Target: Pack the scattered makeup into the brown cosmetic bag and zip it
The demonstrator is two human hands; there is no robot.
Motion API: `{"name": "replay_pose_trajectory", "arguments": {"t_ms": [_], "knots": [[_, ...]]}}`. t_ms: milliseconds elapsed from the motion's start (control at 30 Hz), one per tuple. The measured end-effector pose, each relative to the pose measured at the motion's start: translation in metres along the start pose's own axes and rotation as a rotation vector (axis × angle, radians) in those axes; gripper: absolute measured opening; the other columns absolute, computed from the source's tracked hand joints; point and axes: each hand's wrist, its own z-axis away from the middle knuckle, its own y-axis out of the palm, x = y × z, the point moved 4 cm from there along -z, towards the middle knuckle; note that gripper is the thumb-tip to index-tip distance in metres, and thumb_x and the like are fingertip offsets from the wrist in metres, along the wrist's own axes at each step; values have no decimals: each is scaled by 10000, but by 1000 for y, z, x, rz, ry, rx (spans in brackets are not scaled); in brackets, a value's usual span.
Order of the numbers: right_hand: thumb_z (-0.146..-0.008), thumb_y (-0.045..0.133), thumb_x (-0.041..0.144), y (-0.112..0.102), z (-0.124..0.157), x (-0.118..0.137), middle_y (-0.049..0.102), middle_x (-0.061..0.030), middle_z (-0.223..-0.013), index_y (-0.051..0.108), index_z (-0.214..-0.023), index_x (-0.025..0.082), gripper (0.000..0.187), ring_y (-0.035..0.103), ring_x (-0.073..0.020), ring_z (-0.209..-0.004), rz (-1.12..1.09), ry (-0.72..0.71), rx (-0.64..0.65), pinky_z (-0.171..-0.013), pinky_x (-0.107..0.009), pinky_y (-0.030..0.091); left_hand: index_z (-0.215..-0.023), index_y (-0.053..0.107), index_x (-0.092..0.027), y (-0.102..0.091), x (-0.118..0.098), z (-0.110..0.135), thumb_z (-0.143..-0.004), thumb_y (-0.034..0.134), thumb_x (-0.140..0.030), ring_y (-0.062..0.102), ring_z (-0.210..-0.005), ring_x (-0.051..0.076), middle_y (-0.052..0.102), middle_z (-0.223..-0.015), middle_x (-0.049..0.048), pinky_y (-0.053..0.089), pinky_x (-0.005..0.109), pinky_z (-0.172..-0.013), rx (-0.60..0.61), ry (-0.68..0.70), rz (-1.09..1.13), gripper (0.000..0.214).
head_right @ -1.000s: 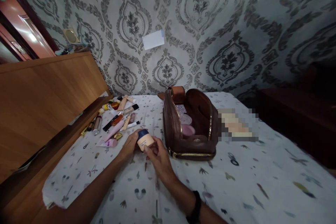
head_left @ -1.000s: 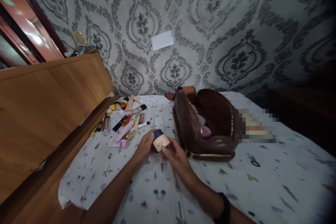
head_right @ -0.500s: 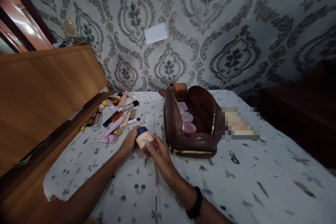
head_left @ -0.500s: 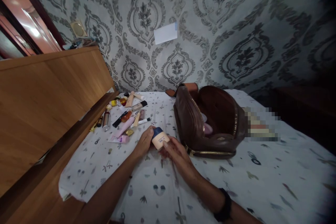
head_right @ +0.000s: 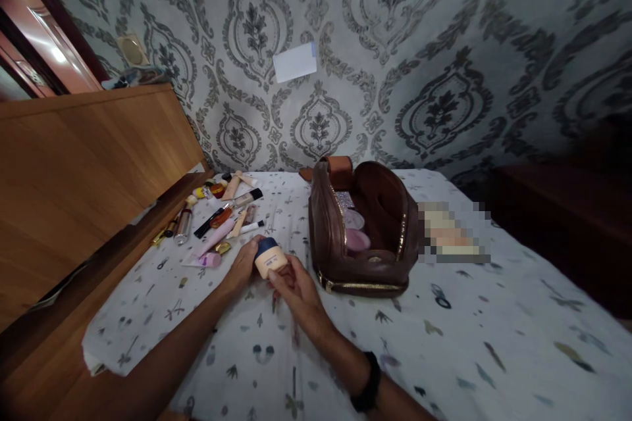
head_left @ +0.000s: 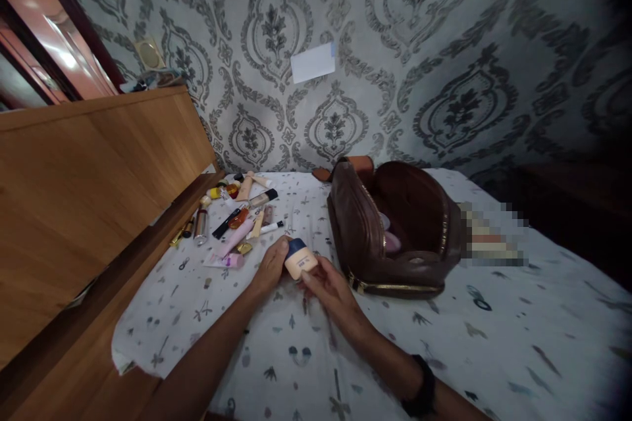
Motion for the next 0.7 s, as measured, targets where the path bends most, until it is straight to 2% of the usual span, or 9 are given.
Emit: {"name": "replay_pose_trajectory", "arguments": {"t_ms": [167,300,433,567,700], "knots": [[-779,686,563,3,3,-4,627,-40,-970,460,-1232,237,603,618,-170,-698,156,-17,33,-535,-271,490,-884,587,-173,-4,8,-1,-897,362,-733,539,-756,172,597,-797,29,465,290,-701,-45,2,55,604],[-797,660,562,1,5,-6,634,-13,-901,504,-1232,238,565,572,-138,-614,245,-23,18,-534,-262,477,-878,603,-162,-2,8,-2,-879,368,-749,515,-701,168,584,-754,25,436,276,-641,29,47,40,633],[-793,631,585,-2,3,-3,660,-41,-918,545,-1180,211,545,621,-196,-736,290,-48,-23,-613,-303,506,-899,635,-142,5,4,0,-837,380,-800,531,-729,184,604,-782,46,431,285,-667,117,127,-28,708],[-771,620,567,-4,0,3,684,-79,-958,564,-1118,178,524,644,-252,-866,340,-58,-44,-756,-359,518,-1029,650,-122,8,4,5,-820,325,-843,523,-724,187,583,-770,46,408,288,-661,196,183,-47,818],[-744,633,526,-7,-3,0,698,-91,-980,551,-1123,169,527,652,-269,-888,376,-54,-14,-800,-370,514,-1118,624,-117,0,10,7,-810,274,-865,409,-587,134,455,-675,-12,321,252,-549,196,105,20,881]]}}
